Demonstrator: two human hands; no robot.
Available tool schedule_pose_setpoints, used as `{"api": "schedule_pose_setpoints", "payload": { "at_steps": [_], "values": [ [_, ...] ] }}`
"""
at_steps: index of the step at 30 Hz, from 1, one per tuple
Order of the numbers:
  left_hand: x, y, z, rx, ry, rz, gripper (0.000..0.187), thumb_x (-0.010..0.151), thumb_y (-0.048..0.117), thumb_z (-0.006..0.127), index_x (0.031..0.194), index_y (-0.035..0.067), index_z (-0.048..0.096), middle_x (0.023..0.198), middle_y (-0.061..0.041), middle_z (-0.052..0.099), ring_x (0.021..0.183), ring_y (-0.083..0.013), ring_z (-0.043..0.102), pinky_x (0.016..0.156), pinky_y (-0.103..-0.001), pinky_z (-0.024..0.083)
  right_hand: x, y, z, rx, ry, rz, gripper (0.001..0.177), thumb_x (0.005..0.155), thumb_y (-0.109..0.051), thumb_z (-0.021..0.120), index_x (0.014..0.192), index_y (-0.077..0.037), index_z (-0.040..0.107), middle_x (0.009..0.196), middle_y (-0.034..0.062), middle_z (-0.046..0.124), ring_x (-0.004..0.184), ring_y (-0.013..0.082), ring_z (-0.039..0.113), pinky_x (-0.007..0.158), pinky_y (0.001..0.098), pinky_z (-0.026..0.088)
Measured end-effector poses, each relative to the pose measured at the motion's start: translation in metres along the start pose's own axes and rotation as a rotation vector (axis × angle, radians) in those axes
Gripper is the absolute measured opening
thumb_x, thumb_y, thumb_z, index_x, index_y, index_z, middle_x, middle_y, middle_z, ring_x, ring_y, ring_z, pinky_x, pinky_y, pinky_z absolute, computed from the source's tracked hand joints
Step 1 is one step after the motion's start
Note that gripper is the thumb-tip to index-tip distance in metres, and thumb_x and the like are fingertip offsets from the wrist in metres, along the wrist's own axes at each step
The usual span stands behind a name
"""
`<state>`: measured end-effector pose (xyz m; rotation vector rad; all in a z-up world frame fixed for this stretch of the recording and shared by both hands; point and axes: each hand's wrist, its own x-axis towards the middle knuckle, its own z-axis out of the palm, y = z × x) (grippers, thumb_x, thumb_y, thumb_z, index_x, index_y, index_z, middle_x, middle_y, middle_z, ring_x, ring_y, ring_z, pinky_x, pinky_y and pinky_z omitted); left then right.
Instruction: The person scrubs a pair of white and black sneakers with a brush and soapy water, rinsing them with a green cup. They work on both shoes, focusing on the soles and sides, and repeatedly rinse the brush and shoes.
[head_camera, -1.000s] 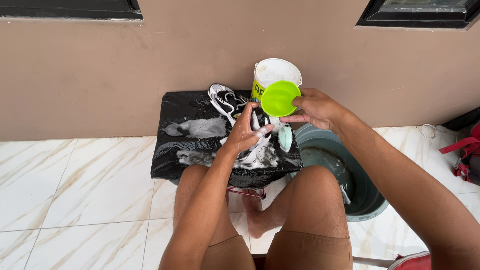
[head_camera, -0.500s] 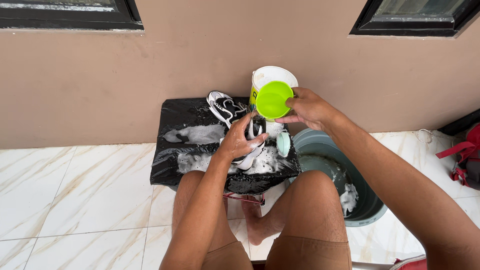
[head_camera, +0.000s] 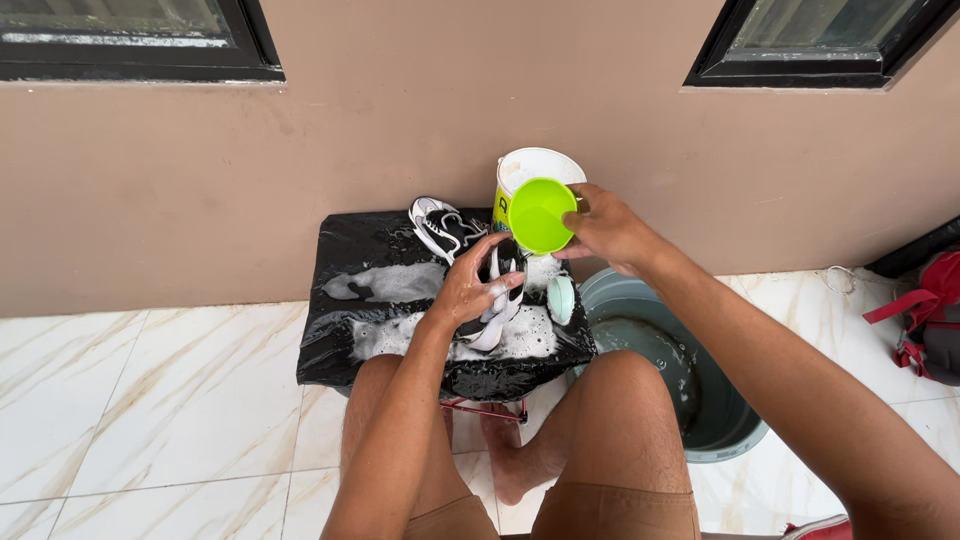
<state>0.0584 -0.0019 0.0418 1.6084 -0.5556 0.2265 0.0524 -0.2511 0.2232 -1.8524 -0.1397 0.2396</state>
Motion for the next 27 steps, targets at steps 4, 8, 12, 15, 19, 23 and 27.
{"api": "schedule_pose_setpoints", "payload": {
  "at_steps": [4, 8, 12, 15, 19, 23, 27],
  "values": [
    [-0.003, 0.0, -0.001, 0.084, -0.002, -0.02, 0.083, 0.104, 0.048, 0.102, 0.174, 0.021, 0.067, 0.166, -0.019, 0.077, 0.161, -0.0418, 0.067, 0.139, -0.065, 0.05, -0.004, 0.004, 0.006, 0.019, 0.015, -0.077, 0.073, 0.121, 0.001, 0.06, 0.188, 0.007, 0.032, 0.16, 0.039, 0.048, 0.141, 0.0662, 0.072, 0.108, 0.0719, 0.074],
    [-0.009, 0.03, 0.002, 0.155, -0.071, -0.027, 0.103, 0.098, 0.052, 0.104, 0.179, 0.013, 0.054, 0.173, -0.028, 0.066, 0.166, -0.0567, 0.057, 0.142, -0.078, 0.045, -0.021, -0.009, 0.013, -0.124, 0.026, -0.193, 0.073, 0.116, -0.003, 0.078, 0.182, 0.004, 0.047, 0.144, 0.0329, 0.052, 0.131, 0.055, 0.079, 0.1, 0.0636, 0.078],
    [-0.003, 0.033, 0.011, 0.151, -0.082, 0.012, 0.113, 0.09, 0.047, 0.112, 0.181, 0.016, 0.054, 0.177, -0.02, 0.066, 0.171, -0.0505, 0.052, 0.144, -0.077, 0.043, -0.052, -0.027, 0.022, -0.248, 0.063, -0.307, 0.08, 0.11, -0.009, 0.091, 0.179, 0.006, 0.054, 0.141, 0.0361, 0.051, 0.131, 0.0604, 0.079, 0.097, 0.0603, 0.079],
    [-0.005, 0.031, 0.015, 0.212, -0.022, 0.064, 0.109, 0.103, 0.053, 0.103, 0.186, 0.011, 0.046, 0.176, -0.021, 0.061, 0.17, -0.0488, 0.048, 0.143, -0.079, 0.041, -0.048, -0.008, 0.022, -0.148, 0.102, -0.361, 0.084, 0.108, -0.015, 0.096, 0.179, 0.005, 0.055, 0.137, 0.0315, 0.049, 0.126, 0.0524, 0.081, 0.091, 0.0548, 0.08],
    [-0.009, 0.023, 0.025, 0.231, -0.01, 0.067, 0.111, 0.103, 0.056, 0.101, 0.189, 0.014, 0.045, 0.176, -0.013, 0.061, 0.167, -0.0396, 0.046, 0.148, -0.074, 0.038, -0.051, 0.006, 0.011, -0.07, 0.182, -0.358, 0.082, 0.113, -0.018, 0.092, 0.178, 0.012, 0.051, 0.132, 0.0286, 0.047, 0.122, 0.05, 0.08, 0.092, 0.056, 0.082],
    [-0.004, 0.021, 0.05, 0.506, -0.14, 0.107, 0.12, 0.099, 0.069, 0.096, 0.194, 0.025, 0.038, 0.175, -0.015, 0.062, 0.155, -0.0388, 0.051, 0.126, -0.068, 0.051, -0.054, 0.039, -0.015, 0.044, 0.292, -0.287, 0.08, 0.115, -0.023, 0.091, 0.178, 0.009, 0.053, 0.127, 0.0253, 0.048, 0.118, 0.045, 0.079, 0.091, 0.0656, 0.08],
    [-0.009, -0.001, 0.084, 0.848, -0.305, 0.023, 0.112, 0.109, 0.068, 0.087, 0.195, 0.017, 0.035, 0.167, -0.019, 0.058, 0.15, -0.0393, 0.047, 0.112, -0.066, 0.05, -0.054, 0.088, -0.061, 0.084, 0.398, -0.181, 0.077, 0.116, -0.026, 0.092, 0.176, 0.006, 0.057, 0.121, 0.02, 0.05, 0.112, 0.037, 0.076, 0.09, 0.0661, 0.081]
  ]
}}
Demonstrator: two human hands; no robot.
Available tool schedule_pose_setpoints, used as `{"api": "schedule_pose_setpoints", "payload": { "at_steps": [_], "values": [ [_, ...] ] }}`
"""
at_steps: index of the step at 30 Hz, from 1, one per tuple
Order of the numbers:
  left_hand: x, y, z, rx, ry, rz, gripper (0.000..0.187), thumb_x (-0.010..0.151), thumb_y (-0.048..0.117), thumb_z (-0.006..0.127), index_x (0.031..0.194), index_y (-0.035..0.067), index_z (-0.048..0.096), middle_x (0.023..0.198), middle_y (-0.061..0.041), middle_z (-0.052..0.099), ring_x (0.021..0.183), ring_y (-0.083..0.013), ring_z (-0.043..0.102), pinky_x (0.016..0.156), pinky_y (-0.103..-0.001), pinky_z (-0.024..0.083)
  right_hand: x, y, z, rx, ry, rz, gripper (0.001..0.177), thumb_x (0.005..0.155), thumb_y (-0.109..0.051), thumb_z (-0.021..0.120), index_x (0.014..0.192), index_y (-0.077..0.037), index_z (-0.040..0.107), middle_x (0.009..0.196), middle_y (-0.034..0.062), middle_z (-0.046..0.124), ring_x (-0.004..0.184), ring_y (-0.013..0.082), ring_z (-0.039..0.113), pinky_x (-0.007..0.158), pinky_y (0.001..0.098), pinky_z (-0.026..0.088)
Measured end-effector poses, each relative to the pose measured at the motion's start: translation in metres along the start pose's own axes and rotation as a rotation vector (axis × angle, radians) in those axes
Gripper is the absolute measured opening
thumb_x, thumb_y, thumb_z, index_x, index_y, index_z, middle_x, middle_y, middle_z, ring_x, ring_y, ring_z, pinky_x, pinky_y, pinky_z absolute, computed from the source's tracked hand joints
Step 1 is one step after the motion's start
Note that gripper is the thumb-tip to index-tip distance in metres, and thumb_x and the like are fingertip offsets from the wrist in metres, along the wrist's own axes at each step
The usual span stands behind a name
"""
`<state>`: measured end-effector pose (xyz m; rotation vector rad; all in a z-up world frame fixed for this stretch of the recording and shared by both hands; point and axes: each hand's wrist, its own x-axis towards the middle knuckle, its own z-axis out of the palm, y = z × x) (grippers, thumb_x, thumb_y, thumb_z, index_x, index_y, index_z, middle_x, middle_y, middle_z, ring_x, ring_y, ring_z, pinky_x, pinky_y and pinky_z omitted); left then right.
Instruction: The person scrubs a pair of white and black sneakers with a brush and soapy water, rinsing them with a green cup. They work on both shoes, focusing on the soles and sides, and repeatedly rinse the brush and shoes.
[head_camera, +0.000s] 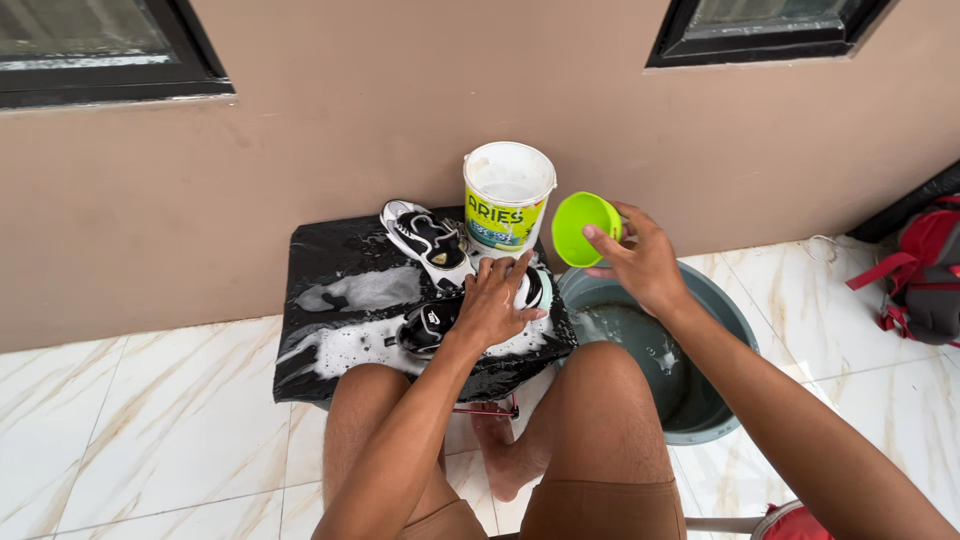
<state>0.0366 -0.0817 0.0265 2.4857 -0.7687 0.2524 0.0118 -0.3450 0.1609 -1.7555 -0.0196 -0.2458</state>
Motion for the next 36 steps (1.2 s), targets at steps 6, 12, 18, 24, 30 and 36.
{"api": "schedule_pose_setpoints", "payload": {
  "at_steps": [6, 12, 18, 24, 30, 36],
  "values": [
    [0.006, -0.006, 0.054, 0.242, -0.27, -0.114, 0.118, 0.097, 0.049, 0.103, 0.19, 0.011, 0.041, 0.165, -0.025, 0.059, 0.157, -0.0444, 0.047, 0.119, -0.076, 0.049, -0.002, 0.057, -0.081, -0.207, 0.073, 0.24, 0.084, 0.112, -0.042, 0.097, 0.176, 0.0, 0.062, 0.123, 0.0279, 0.06, 0.111, 0.0443, 0.082, 0.087, 0.0632, 0.079],
    [-0.009, -0.013, 0.088, 0.262, -0.308, -0.043, 0.105, 0.103, 0.034, 0.102, 0.187, 0.006, 0.046, 0.174, -0.03, 0.056, 0.17, -0.0559, 0.043, 0.133, -0.099, 0.029, 0.007, 0.155, -0.147, -0.867, -0.183, 0.321, 0.082, 0.117, -0.055, 0.082, 0.177, -0.003, 0.061, 0.136, 0.0394, 0.071, 0.09, 0.0411, 0.093, 0.095, 0.059, 0.085],
    [-0.024, 0.028, 0.089, 0.276, -0.208, 0.174, 0.064, 0.111, 0.028, 0.086, 0.17, 0.015, 0.065, 0.159, -0.013, 0.061, 0.167, -0.0407, 0.044, 0.135, -0.091, 0.026, 0.016, 0.332, -0.176, -1.413, -0.514, 0.429, 0.101, 0.104, -0.092, 0.057, 0.177, -0.023, 0.059, 0.169, 0.0282, 0.064, 0.139, 0.0582, 0.082, 0.113, 0.0706, 0.071],
    [-0.028, 0.064, 0.065, 0.311, -0.439, 0.142, 0.071, 0.099, -0.005, 0.087, 0.165, 0.014, 0.071, 0.171, -0.016, 0.067, 0.178, -0.0392, 0.04, 0.144, -0.09, 0.004, -0.023, 0.431, -0.155, -1.415, -0.71, 0.401, 0.097, 0.109, -0.09, 0.06, 0.175, -0.018, 0.062, 0.155, 0.0288, 0.07, 0.126, 0.0531, 0.087, 0.097, 0.0644, 0.073],
    [-0.03, 0.04, 0.113, 0.262, -0.547, 0.208, 0.113, 0.074, -0.005, 0.104, 0.177, 0.001, 0.057, 0.182, -0.023, 0.058, 0.185, -0.0459, 0.029, 0.143, -0.091, -0.004, -0.061, 0.511, -0.143, -1.424, -0.523, 0.467, 0.09, 0.108, -0.087, 0.064, 0.158, -0.013, 0.059, 0.147, 0.0215, 0.063, 0.117, 0.0556, 0.087, 0.094, 0.0604, 0.075],
    [-0.034, 0.033, 0.114, 0.28, -0.576, 0.178, 0.117, 0.084, 0.013, 0.096, 0.187, 0.002, 0.042, 0.191, -0.021, 0.048, 0.186, -0.0511, 0.021, 0.138, -0.097, -0.009, -0.096, 0.585, -0.167, -1.304, -0.338, 0.703, 0.116, 0.104, -0.089, 0.076, 0.177, -0.005, 0.043, 0.161, 0.0261, 0.047, 0.132, 0.0597, 0.082, 0.108, 0.061, 0.077]
  ]
}}
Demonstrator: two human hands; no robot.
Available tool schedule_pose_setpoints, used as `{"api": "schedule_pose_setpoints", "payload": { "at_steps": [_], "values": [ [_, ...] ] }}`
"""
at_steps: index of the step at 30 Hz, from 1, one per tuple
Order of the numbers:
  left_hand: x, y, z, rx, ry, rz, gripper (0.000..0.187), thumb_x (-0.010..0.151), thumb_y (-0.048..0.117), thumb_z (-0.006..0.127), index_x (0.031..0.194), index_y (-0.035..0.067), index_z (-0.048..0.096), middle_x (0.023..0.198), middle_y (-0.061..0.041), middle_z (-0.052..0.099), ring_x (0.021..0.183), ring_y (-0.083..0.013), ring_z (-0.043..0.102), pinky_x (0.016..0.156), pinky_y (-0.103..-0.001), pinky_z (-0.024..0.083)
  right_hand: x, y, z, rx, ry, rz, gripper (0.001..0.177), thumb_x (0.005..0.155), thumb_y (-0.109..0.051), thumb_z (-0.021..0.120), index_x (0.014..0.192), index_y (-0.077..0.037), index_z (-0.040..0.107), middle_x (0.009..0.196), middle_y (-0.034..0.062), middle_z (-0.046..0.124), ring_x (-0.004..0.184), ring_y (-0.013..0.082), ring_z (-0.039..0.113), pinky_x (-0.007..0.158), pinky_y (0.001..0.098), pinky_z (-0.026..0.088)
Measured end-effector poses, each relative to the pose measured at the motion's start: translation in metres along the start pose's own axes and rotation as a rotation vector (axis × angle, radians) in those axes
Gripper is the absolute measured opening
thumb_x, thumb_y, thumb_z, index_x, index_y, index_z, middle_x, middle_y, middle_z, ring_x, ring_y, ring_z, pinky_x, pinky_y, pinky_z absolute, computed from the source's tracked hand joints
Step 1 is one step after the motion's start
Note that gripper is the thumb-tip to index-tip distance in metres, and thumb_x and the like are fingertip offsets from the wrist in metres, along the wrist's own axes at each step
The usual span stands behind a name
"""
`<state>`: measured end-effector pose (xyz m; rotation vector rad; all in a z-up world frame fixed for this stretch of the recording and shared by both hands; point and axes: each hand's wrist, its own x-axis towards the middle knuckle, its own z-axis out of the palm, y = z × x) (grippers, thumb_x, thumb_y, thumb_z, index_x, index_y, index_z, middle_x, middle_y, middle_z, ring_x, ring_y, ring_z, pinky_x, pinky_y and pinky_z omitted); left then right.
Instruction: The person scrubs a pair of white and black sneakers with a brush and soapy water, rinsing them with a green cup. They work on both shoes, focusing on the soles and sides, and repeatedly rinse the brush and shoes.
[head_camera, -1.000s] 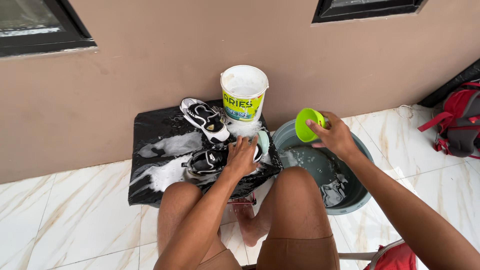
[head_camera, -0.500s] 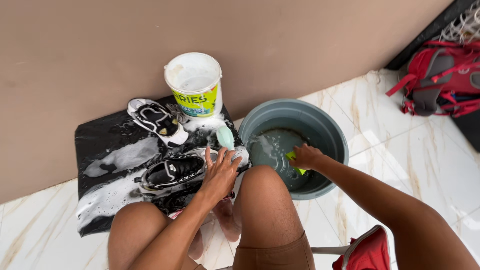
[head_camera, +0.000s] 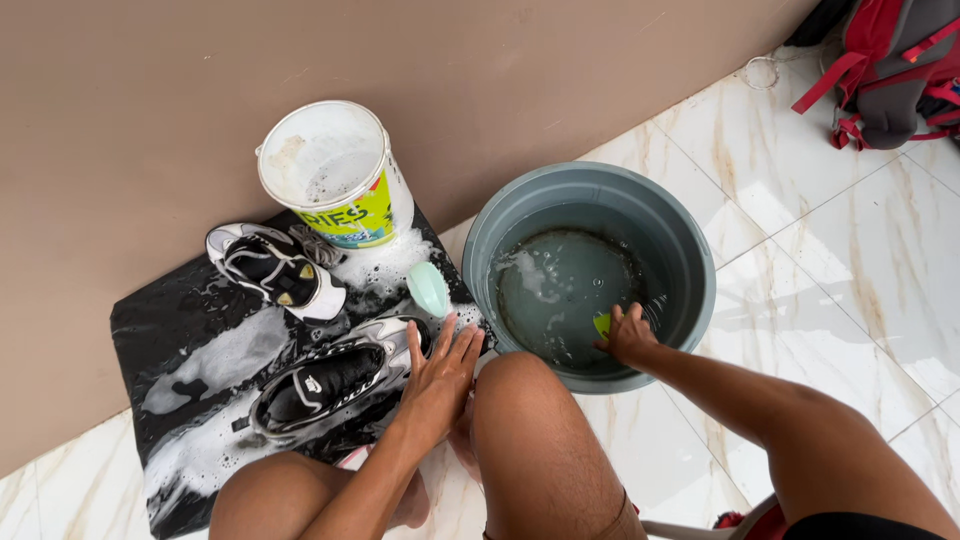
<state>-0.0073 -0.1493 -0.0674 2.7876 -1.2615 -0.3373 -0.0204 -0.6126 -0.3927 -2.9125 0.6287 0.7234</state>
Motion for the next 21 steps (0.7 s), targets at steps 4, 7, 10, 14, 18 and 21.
{"api": "schedule_pose_setpoints", "payload": {
  "at_steps": [4, 7, 10, 14, 18, 21],
  "values": [
    [0.007, -0.021, 0.047, 0.049, 0.211, 0.117, 0.092, 0.104, 0.019, 0.064, 0.187, 0.001, 0.029, 0.193, -0.022, 0.04, 0.187, -0.0529, 0.008, 0.13, -0.102, -0.01, -0.024, -0.005, -0.013, 0.387, -0.117, 0.089, 0.109, 0.104, -0.069, 0.091, 0.184, -0.015, 0.041, 0.167, 0.0246, 0.033, 0.125, 0.0632, 0.08, 0.111, 0.068, 0.067],
    [0.006, -0.022, 0.04, 0.036, 0.184, 0.088, 0.082, 0.103, 0.004, 0.057, 0.183, 0.001, 0.04, 0.191, -0.019, 0.045, 0.185, -0.0536, 0.016, 0.129, -0.105, -0.004, -0.004, -0.01, 0.006, 0.478, -0.238, 0.171, 0.054, 0.123, -0.02, 0.033, 0.173, 0.0, 0.044, 0.201, 0.0382, 0.004, 0.153, 0.0686, 0.064, 0.125, 0.0725, 0.052],
    [0.008, -0.024, 0.022, 0.052, 0.207, 0.077, 0.085, 0.098, 0.021, 0.071, 0.179, 0.003, 0.052, 0.185, -0.021, 0.054, 0.183, -0.0507, 0.026, 0.131, -0.102, 0.006, 0.003, -0.02, 0.024, 0.406, -0.253, 0.175, 0.047, 0.118, -0.019, 0.064, 0.16, 0.0, 0.073, 0.151, 0.0243, 0.083, 0.129, 0.0393, 0.088, 0.087, 0.0476, 0.07],
    [0.013, -0.02, -0.019, -0.021, -0.046, -0.086, 0.074, 0.111, 0.019, 0.08, 0.18, 0.019, 0.055, 0.175, -0.007, 0.064, 0.18, -0.0374, 0.041, 0.141, -0.089, 0.011, -0.06, -0.054, -0.039, 1.386, -0.376, 0.127, 0.055, 0.12, -0.003, 0.06, 0.17, 0.02, 0.057, 0.16, 0.0572, 0.056, 0.112, 0.0725, 0.082, 0.1, 0.0772, 0.075],
    [0.006, -0.007, -0.05, -0.121, -0.056, -0.117, 0.085, 0.12, 0.021, 0.076, 0.192, 0.012, 0.033, 0.159, -0.015, 0.073, 0.168, -0.0387, 0.058, 0.138, -0.09, 0.016, -0.066, -0.071, -0.072, 1.471, -0.425, -0.004, 0.053, 0.123, -0.004, 0.057, 0.171, 0.02, 0.055, 0.154, 0.0544, 0.064, 0.124, 0.0679, 0.079, 0.11, 0.0769, 0.071],
    [0.009, -0.022, -0.046, -0.115, 0.043, -0.051, 0.073, 0.117, 0.022, 0.079, 0.183, 0.017, 0.049, 0.15, -0.007, 0.074, 0.163, -0.0346, 0.061, 0.136, -0.085, 0.026, -0.095, -0.087, -0.136, 1.528, -0.385, -0.04, 0.052, 0.125, -0.002, 0.051, 0.172, 0.021, 0.051, 0.153, 0.0538, 0.067, 0.125, 0.0642, 0.08, 0.114, 0.0739, 0.07]
  ]
}}
